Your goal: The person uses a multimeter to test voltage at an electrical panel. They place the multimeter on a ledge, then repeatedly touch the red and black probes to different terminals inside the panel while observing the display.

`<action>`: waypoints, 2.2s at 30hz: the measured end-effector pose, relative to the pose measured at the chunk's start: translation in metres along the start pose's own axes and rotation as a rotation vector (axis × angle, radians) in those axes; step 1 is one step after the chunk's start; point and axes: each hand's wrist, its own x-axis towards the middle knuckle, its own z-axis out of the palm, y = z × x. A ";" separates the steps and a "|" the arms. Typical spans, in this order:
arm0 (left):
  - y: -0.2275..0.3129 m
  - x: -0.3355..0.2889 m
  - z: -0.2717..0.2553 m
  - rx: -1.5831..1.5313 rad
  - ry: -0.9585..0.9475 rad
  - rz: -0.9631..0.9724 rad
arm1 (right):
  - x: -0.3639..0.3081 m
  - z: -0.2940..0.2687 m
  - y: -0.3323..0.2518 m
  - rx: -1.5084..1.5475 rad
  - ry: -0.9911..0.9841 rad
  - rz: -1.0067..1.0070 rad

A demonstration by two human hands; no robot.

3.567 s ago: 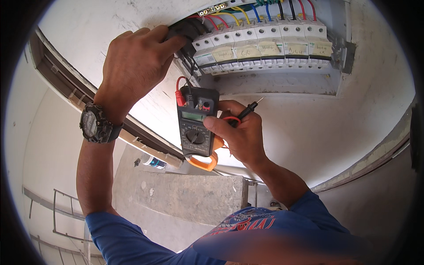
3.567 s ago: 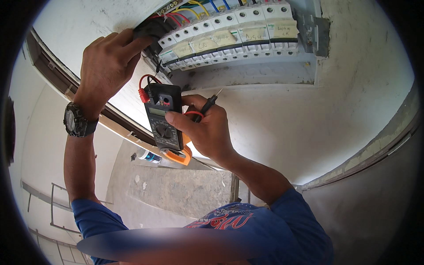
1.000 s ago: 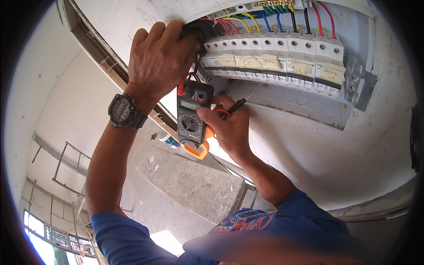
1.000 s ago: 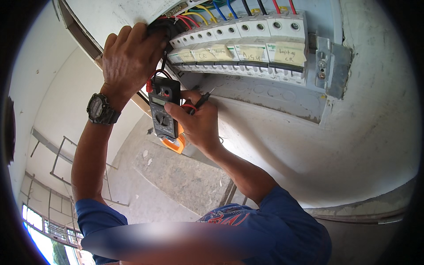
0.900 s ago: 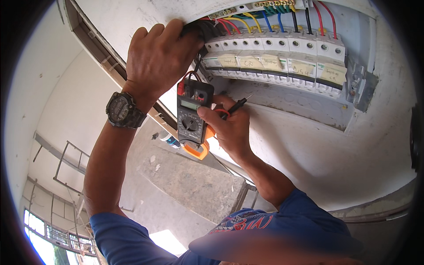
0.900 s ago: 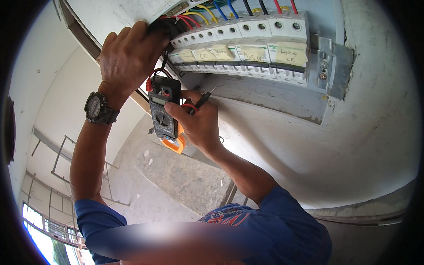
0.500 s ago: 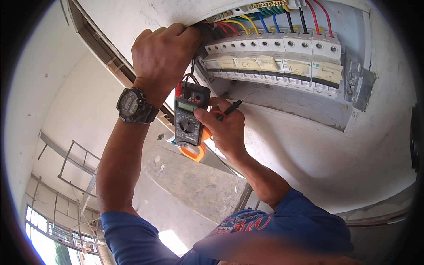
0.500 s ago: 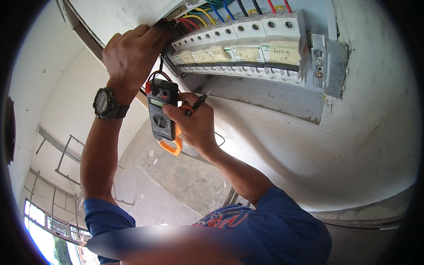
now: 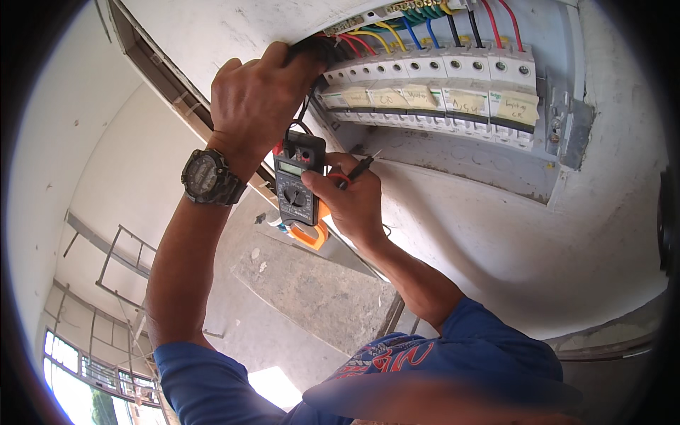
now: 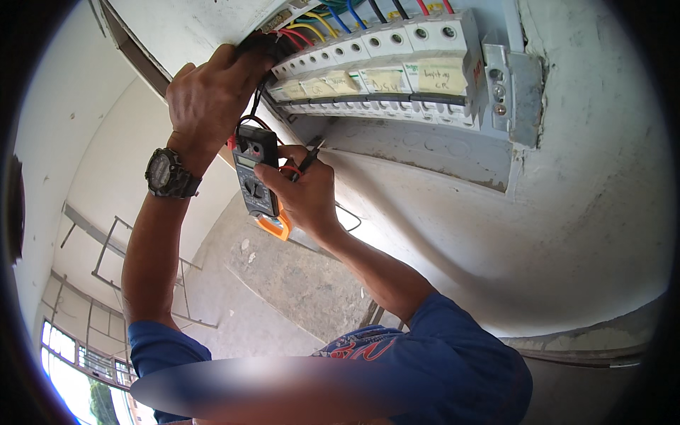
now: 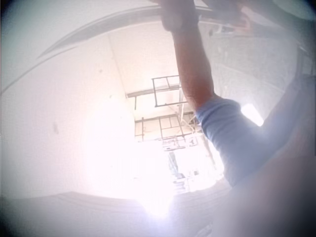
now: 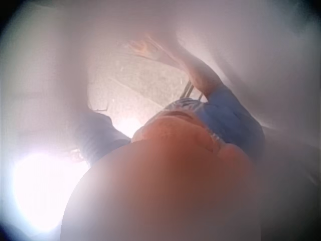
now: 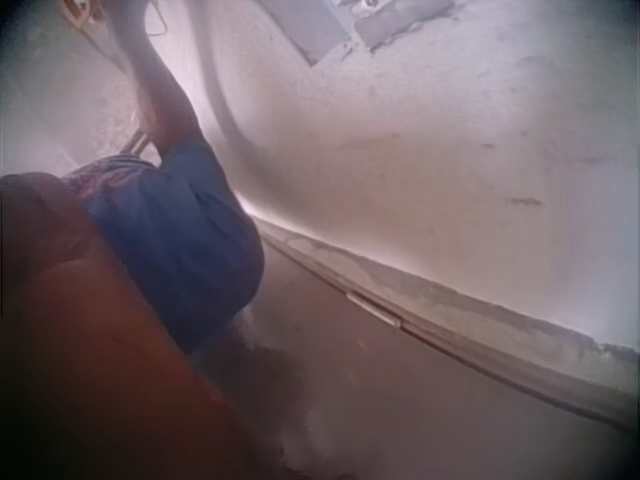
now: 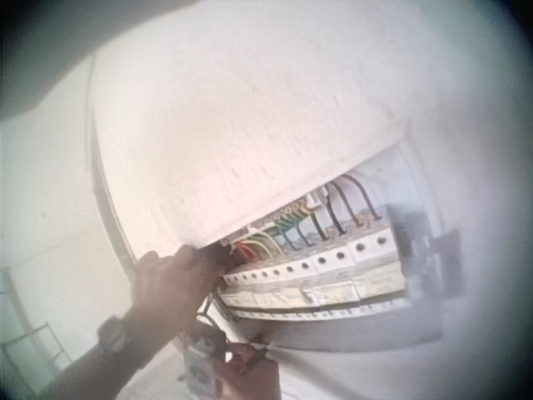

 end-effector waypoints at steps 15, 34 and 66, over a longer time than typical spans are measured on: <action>0.015 0.016 -0.004 0.067 -0.262 -0.056 | -0.006 -0.014 -0.005 -0.074 0.046 0.077; 0.013 -0.001 0.035 -0.068 -0.016 -0.308 | -0.007 -0.006 0.021 0.000 -0.042 0.134; 0.003 -0.006 0.107 -0.201 0.392 -0.069 | 0.034 -0.030 0.049 -0.087 -0.040 0.087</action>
